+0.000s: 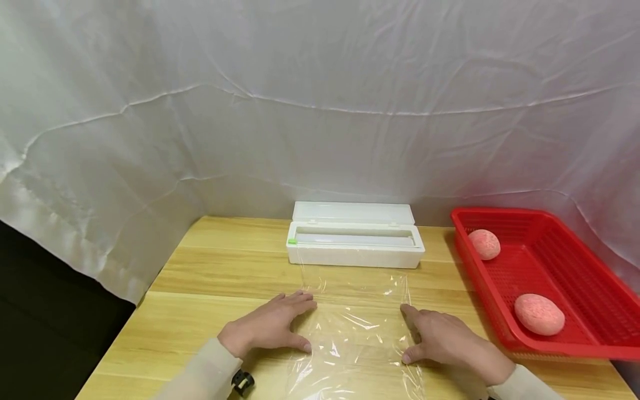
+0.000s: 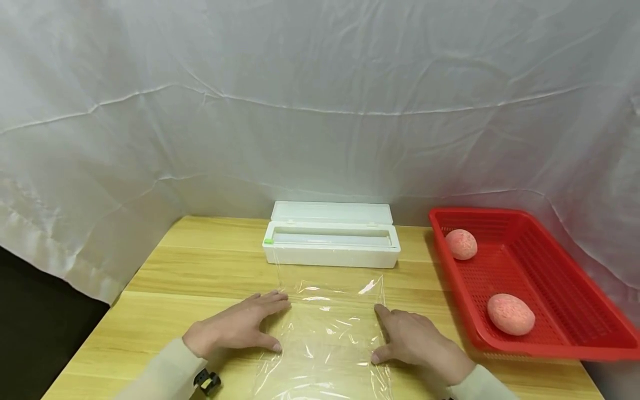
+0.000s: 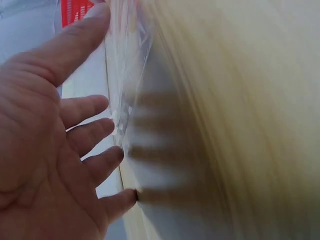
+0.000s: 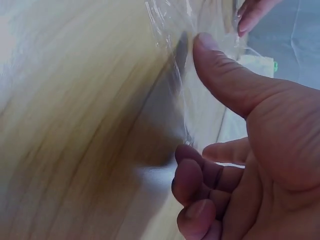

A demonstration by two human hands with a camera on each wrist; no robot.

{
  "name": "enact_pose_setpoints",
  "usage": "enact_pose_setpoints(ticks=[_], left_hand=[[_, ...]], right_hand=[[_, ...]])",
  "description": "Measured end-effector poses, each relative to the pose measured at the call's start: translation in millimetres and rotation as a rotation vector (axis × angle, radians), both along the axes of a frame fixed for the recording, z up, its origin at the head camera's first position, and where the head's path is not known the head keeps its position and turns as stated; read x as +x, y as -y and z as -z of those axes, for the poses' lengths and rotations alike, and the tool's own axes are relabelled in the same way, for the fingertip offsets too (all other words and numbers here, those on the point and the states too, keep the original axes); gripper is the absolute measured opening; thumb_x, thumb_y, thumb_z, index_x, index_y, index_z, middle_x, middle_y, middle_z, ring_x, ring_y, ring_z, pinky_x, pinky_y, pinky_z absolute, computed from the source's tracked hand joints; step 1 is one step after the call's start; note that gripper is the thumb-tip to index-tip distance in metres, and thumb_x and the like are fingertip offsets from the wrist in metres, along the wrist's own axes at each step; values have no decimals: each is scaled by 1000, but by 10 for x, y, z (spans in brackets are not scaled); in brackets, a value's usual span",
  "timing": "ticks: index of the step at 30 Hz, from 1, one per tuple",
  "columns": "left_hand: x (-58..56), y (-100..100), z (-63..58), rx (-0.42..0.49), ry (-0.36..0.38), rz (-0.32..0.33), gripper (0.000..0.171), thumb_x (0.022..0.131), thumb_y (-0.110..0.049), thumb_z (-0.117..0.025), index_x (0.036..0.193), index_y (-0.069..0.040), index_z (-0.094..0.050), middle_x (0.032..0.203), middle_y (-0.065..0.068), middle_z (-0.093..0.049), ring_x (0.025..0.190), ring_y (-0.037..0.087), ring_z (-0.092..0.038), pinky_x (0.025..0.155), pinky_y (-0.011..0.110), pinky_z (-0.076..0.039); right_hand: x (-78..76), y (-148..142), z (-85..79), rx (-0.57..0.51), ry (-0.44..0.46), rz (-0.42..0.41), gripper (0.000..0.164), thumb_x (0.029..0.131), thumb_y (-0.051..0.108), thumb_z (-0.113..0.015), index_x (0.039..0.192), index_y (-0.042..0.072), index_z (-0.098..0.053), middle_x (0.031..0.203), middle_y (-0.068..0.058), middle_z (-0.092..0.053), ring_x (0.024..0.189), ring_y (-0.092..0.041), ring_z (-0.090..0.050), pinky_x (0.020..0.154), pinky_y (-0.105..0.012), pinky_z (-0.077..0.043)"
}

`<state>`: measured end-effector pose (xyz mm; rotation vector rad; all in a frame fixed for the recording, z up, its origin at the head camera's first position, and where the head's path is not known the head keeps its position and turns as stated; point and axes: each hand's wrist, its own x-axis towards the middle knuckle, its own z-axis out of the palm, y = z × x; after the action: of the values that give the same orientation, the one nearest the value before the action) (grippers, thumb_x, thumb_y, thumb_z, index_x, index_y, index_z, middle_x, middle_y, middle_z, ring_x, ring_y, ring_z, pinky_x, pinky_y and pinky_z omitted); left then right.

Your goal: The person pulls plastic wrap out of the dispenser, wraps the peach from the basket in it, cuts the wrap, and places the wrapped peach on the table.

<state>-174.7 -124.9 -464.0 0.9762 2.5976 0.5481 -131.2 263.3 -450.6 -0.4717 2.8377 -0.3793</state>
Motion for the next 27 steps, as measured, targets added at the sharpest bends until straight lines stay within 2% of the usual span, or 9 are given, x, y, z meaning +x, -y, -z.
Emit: enact_pose_setpoints(ticks=[3,5,10,12,15,18,21,23,27], left_hand=[[-3,27,3,-2,17,8,99,81,-59,-84,160,-13,-45,171,9,-35,160,31,-27,129,58,-21],[3,36,12,-15,26,8,102,79,-57,-86,161,-13,-44,172,8,-33,161,31,-25,130,57,-19],[33,38,42,-34,32,8,103,78,-54,-88,161,-12,-43,172,9,-32,162,31,-22,130,57,-18],[43,35,49,-36,24,13,102,79,-54,-88,160,-12,-44,172,9,-32,162,31,-23,130,58,-19],[50,31,53,-35,18,16,101,79,-54,-88,160,-11,-45,172,9,-33,161,32,-23,130,58,-20],[56,25,52,-39,14,15,101,79,-54,-88,160,-11,-45,172,9,-33,161,31,-23,130,57,-20],[62,21,55,-42,11,10,102,78,-56,-88,159,-11,-45,171,9,-34,161,31,-24,130,57,-20],[66,19,54,-42,8,6,102,77,-56,-87,159,-11,-46,171,9,-34,161,31,-23,130,56,-20],[69,20,54,-45,2,1,102,78,-57,-87,159,-11,-46,171,9,-34,162,30,-23,130,56,-20]], right_hand=[[25,1,-20,-41,-30,-44,79,68,57,-92,125,17,-57,76,10,-53,72,-10,-53,62,-37,-44],[46,15,-32,-46,-48,-61,77,69,56,-92,125,18,-56,75,12,-51,71,-9,-52,62,-37,-45],[98,83,-83,-14,-76,-30,90,71,55,-92,142,11,-57,79,14,-56,77,-9,-58,71,-42,-54],[103,103,-133,-8,-88,-3,86,75,53,-91,142,11,-59,76,15,-54,75,-8,-57,70,-40,-53],[91,98,-250,-9,-126,27,70,82,50,-87,137,13,-66,75,16,-54,73,-6,-55,69,-36,-51],[47,33,-395,-23,-212,18,41,87,43,-84,118,17,-75,79,17,-58,73,-4,-54,67,-33,-49],[-6,-89,-557,-43,-320,23,17,90,34,-83,100,22,-76,78,17,-62,72,-4,-55,66,-31,-50],[-47,-207,-663,-51,-391,38,9,91,29,-82,94,23,-76,78,16,-64,70,-5,-55,66,-33,-51],[-121,-500,-851,-32,-470,115,4,93,22,-79,92,19,-76,76,11,-67,67,-13,-56,66,-42,-52]])
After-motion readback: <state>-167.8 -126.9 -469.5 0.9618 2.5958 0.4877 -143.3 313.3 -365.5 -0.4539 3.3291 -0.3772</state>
